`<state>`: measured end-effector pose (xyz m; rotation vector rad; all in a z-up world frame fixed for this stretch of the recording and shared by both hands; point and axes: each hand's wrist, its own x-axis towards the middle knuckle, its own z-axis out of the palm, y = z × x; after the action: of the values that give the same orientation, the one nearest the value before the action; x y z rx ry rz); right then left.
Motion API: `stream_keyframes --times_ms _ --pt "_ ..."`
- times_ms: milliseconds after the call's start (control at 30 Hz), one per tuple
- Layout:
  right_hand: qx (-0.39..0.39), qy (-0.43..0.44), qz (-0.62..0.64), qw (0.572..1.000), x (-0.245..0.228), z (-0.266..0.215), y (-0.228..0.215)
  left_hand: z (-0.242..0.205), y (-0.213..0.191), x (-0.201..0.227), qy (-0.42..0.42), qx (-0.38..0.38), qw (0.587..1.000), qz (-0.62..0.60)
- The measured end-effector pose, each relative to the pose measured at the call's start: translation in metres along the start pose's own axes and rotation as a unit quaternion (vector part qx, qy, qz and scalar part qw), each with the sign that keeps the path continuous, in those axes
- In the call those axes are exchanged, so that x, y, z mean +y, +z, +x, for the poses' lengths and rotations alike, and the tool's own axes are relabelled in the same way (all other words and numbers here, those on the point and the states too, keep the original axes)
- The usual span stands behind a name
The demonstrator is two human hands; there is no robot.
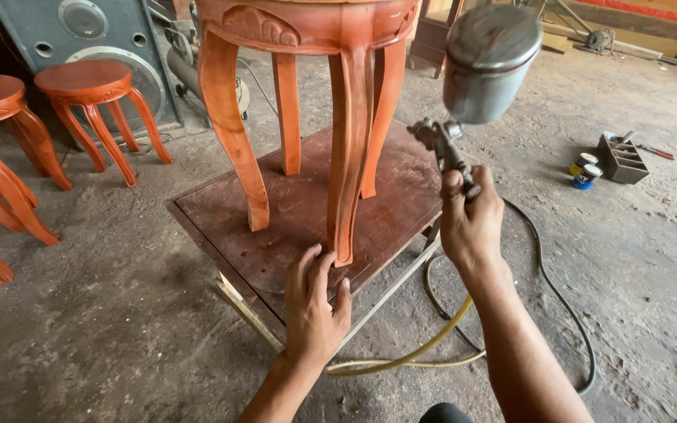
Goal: The person is applying a wood finish to a small wooden table using a spray gun, covering the legs and the top surface while rotating the table.
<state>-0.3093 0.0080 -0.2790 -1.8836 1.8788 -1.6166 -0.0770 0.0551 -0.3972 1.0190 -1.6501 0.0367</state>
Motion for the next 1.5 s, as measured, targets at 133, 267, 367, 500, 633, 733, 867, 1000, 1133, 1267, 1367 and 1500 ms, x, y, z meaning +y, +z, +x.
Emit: stream_keyframes --times_ms 133,267,367,500,633,733,867,1000,1133,1267,1367,1500 --pt "-0.042 0.049 -0.014 0.998 0.017 -0.021 0.010 0.000 -0.007 0.003 -0.004 -0.009 1.000 -0.009" --pt "-0.098 0.088 -0.044 0.990 0.035 -0.043 0.023 0.003 -0.012 0.008 0.002 -0.003 1.000 -0.015" --pt "-0.113 0.091 -0.081 0.986 0.048 -0.060 0.034 0.004 -0.012 0.010 0.003 -0.002 1.000 -0.021" --pt "-0.131 0.077 -0.084 0.985 0.061 -0.073 0.046 0.005 -0.008 0.011 0.004 -0.001 1.000 -0.016" --pt "-0.129 0.065 -0.098 0.985 0.062 -0.074 0.048 0.005 -0.005 0.009 0.003 -0.001 1.000 -0.017" --pt "-0.151 0.138 -0.092 0.974 0.049 -0.061 0.040 0.005 -0.005 0.009 0.001 -0.005 1.000 -0.021" --pt "-0.101 0.133 -0.047 0.985 0.024 -0.037 0.023 0.003 -0.005 0.008 0.003 -0.008 1.000 -0.020" --pt "-0.024 0.050 0.017 0.998 0.007 -0.006 0.005 0.001 -0.004 0.005 0.006 -0.009 1.000 -0.023" --pt "0.045 -0.090 0.053 0.994 -0.008 0.013 -0.008 -0.001 -0.002 0.004 0.008 -0.009 1.000 -0.017" --pt "0.102 -0.127 0.035 0.986 -0.013 0.018 -0.007 -0.002 0.002 0.002 0.013 -0.013 1.000 -0.016" --pt "0.072 -0.082 0.003 0.994 -0.002 0.018 -0.002 -0.001 0.003 0.004 0.011 -0.013 1.000 -0.019" --pt "0.010 -0.012 -0.025 1.000 0.016 0.004 0.007 0.001 0.000 0.012 -0.010 -0.018 0.999 -0.038"
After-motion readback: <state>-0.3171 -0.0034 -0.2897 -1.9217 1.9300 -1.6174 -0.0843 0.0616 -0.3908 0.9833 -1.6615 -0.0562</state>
